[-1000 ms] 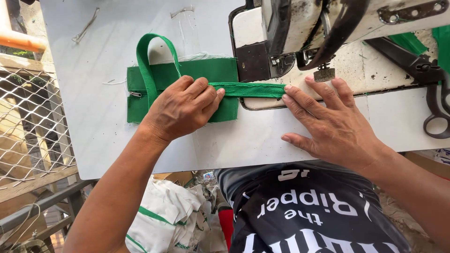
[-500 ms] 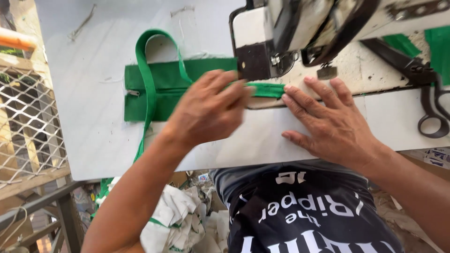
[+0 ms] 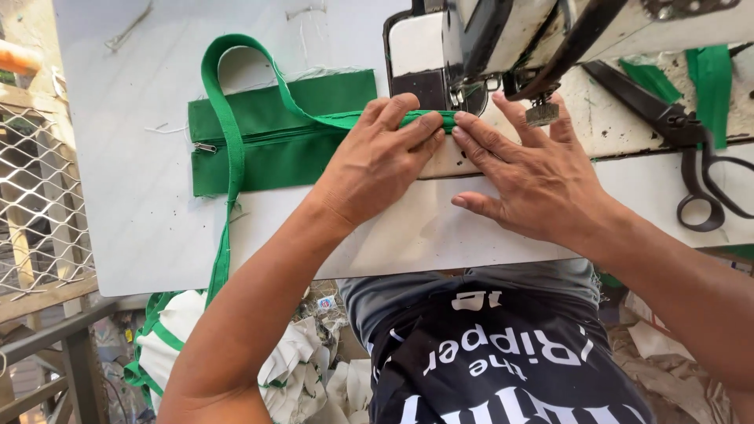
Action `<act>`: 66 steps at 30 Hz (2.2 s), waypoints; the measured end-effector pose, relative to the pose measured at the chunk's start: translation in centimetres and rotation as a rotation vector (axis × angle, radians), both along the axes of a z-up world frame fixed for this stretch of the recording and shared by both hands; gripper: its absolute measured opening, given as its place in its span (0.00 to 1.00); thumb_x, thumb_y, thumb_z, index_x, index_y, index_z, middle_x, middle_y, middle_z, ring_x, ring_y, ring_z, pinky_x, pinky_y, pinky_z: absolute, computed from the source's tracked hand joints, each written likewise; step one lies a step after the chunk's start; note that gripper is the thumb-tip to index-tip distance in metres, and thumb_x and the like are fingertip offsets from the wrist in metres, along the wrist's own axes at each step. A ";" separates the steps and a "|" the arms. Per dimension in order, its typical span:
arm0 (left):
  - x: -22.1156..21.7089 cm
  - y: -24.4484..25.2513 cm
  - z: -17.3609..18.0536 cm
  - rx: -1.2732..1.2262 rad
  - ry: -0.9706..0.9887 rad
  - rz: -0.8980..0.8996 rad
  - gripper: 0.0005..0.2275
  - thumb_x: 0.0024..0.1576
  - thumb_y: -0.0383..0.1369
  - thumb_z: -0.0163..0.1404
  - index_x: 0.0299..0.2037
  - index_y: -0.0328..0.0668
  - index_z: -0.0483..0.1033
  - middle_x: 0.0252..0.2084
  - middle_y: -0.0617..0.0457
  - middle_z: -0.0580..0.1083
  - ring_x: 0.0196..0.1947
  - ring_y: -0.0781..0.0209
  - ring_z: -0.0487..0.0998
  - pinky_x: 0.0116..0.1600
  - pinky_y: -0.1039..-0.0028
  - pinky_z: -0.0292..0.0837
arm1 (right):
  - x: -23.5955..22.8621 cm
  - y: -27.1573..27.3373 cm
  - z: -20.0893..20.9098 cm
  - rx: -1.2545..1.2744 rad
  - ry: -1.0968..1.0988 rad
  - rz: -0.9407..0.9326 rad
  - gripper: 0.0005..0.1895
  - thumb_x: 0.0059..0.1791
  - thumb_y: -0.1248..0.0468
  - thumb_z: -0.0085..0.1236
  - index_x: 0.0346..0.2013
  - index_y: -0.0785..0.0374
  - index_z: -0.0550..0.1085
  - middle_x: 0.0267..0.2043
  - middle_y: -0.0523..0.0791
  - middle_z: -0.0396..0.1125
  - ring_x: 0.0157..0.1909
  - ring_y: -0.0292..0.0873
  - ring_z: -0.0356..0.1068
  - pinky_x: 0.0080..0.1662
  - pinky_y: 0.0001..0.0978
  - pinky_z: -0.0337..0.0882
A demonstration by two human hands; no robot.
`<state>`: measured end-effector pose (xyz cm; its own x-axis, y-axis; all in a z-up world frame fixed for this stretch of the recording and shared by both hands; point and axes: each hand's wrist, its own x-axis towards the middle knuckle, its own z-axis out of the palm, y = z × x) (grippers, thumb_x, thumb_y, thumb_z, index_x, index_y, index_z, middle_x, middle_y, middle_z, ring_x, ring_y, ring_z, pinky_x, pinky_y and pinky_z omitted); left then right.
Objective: Using an industrial sewing machine to attach fabric handles to green pouches and trimming excess thread with scissors.
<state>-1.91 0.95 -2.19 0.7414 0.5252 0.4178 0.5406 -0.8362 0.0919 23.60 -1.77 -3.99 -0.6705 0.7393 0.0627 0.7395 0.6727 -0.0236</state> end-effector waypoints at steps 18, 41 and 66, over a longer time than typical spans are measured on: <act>2.2 0.0 -0.7 0.062 -0.048 0.179 0.01 0.60 0.21 0.54 0.40 0.32 0.76 0.40 0.51 0.67 0.38 0.52 0.68 0.36 0.64 0.68 | -0.1 1.0 -0.2 -0.070 0.029 -0.084 0.43 0.54 0.27 0.22 0.77 0.41 0.58 0.74 0.54 0.48 0.51 0.59 0.71 0.71 0.73 0.32; 2.1 0.1 -1.1 -0.222 -0.211 0.158 0.05 0.57 0.18 0.51 0.37 0.34 0.78 0.50 0.44 0.71 0.47 0.45 0.69 0.49 0.58 0.71 | -0.3 -0.6 0.0 -0.074 0.035 -0.117 0.41 0.54 0.29 0.32 0.76 0.43 0.60 0.68 0.54 0.50 0.42 0.63 0.71 0.71 0.68 0.38; 4.3 2.0 -2.1 -0.443 -0.029 0.531 0.02 0.58 0.29 0.52 0.34 0.49 0.74 0.34 0.54 0.68 0.39 0.49 0.65 0.43 0.58 0.53 | -0.7 -0.4 0.1 -0.004 0.064 -0.085 0.40 0.55 0.31 0.36 0.74 0.49 0.64 0.58 0.50 0.53 0.44 0.61 0.67 0.69 0.69 0.45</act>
